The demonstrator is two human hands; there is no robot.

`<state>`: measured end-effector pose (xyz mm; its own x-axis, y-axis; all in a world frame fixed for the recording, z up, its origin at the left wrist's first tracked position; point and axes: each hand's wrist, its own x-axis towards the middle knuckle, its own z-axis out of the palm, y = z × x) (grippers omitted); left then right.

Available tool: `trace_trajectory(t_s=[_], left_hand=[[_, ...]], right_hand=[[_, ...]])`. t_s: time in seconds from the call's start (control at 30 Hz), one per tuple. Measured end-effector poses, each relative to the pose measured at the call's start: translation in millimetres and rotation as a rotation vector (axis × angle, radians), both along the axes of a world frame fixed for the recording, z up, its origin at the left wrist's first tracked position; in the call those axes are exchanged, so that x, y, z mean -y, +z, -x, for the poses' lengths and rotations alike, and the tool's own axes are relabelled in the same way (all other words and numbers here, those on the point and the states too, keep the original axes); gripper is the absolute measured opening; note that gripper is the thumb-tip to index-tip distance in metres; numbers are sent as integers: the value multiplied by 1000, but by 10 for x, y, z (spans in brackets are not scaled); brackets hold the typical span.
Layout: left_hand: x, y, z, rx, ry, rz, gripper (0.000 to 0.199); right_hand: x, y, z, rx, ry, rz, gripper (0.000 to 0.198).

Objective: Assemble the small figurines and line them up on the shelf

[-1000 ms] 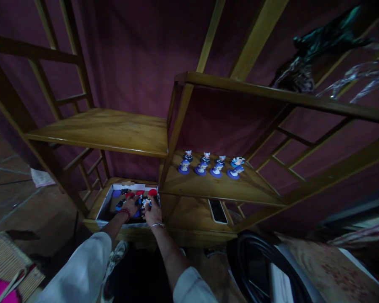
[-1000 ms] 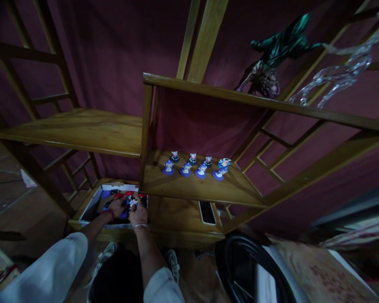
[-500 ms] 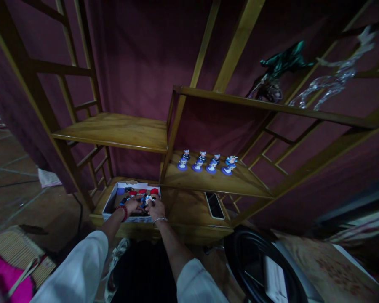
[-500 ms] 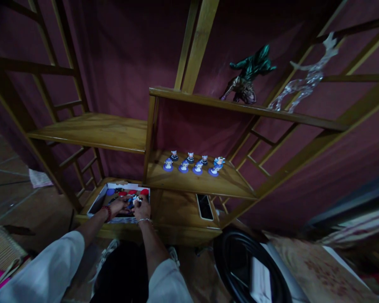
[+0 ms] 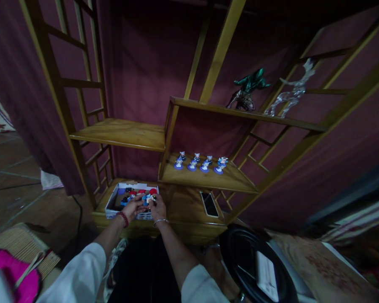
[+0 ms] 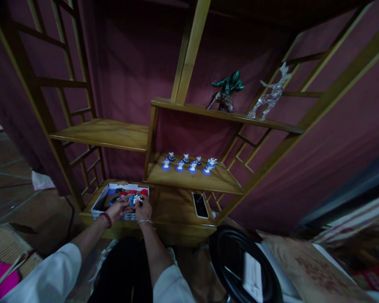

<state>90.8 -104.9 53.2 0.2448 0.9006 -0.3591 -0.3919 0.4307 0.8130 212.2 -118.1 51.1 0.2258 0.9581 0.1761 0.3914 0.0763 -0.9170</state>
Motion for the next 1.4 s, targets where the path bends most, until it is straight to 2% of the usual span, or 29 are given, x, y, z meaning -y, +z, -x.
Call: trace_trajectory(t_s=[0.17,0.4,0.6,0.87,1.07,1.4], left_hand=[[204,112,-60,88,64,-13,32],[529,359,-188,228,89,-87,23],[759,579,-321,248,117,-145,26],[915,800,-421,298,149,-146,34],[976,880,-424,298,141,-156,35],[967,845,-376,287,143,-118,27]], right_hand=[[158,164,-42,-92,12,12,27],[434,460,-166,-308,80,-53,26],[613,736,-282,-435,112,-74,28],[740,944,-358,-463,164,-122,28],[786,1048,-365,-439,186,-125,27],[810,1166,-322,-383,208,-102,28]])
